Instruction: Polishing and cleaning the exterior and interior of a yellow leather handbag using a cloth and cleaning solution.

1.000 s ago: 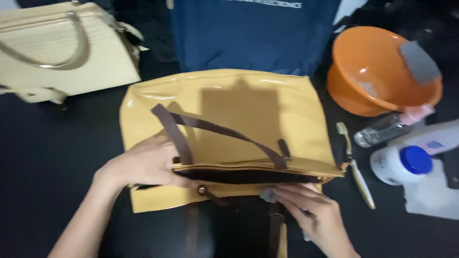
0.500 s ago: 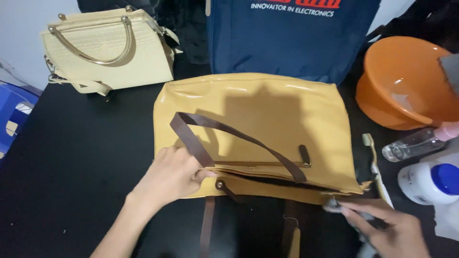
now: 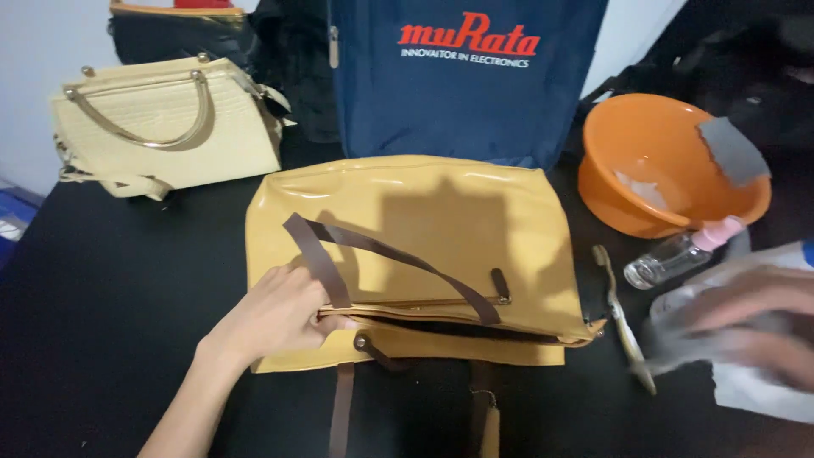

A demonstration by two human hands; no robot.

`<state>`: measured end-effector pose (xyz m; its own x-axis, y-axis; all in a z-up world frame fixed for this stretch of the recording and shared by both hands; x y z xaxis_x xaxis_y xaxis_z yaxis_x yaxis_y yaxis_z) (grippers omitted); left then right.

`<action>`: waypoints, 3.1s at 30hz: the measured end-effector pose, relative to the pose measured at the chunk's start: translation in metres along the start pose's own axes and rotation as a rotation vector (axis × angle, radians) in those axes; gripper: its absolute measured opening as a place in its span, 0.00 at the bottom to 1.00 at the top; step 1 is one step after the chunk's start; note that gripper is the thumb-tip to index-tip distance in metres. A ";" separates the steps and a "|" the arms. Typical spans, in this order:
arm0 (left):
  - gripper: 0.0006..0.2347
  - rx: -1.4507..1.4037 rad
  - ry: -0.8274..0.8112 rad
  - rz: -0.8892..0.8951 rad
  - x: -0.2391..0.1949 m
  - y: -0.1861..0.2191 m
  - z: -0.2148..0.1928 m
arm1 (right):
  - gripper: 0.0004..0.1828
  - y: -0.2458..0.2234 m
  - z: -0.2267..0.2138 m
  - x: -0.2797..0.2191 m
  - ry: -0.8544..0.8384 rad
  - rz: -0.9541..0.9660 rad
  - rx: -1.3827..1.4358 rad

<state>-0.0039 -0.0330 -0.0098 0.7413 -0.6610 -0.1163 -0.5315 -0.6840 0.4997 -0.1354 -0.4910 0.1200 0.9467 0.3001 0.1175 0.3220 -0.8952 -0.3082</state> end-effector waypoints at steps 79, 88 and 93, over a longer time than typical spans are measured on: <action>0.17 -0.701 -0.234 -0.088 0.039 -0.020 -0.020 | 0.12 -0.228 0.189 0.122 0.089 -0.707 -0.339; 0.18 -0.689 -0.230 -0.131 0.034 -0.010 -0.025 | 0.13 -0.278 0.231 0.142 0.348 -0.840 -0.649; 0.19 -0.668 -0.223 -0.093 0.033 -0.013 -0.024 | 0.17 -0.271 0.221 0.161 -0.152 -0.372 -0.401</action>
<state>0.0375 -0.0390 0.0009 0.6319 -0.7051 -0.3218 -0.0520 -0.4528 0.8901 -0.0677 -0.1275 0.0136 0.7708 0.6370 0.0033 0.6326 -0.7660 0.1141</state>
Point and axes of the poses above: each hand's wrist, its own x-axis towards the middle knuckle, its own z-axis out of the palm, y = z × x, the point moved 6 cm from there along x, towards the middle knuckle, and after that the axes turned 15 degrees about -x, right-handed, at the moved point
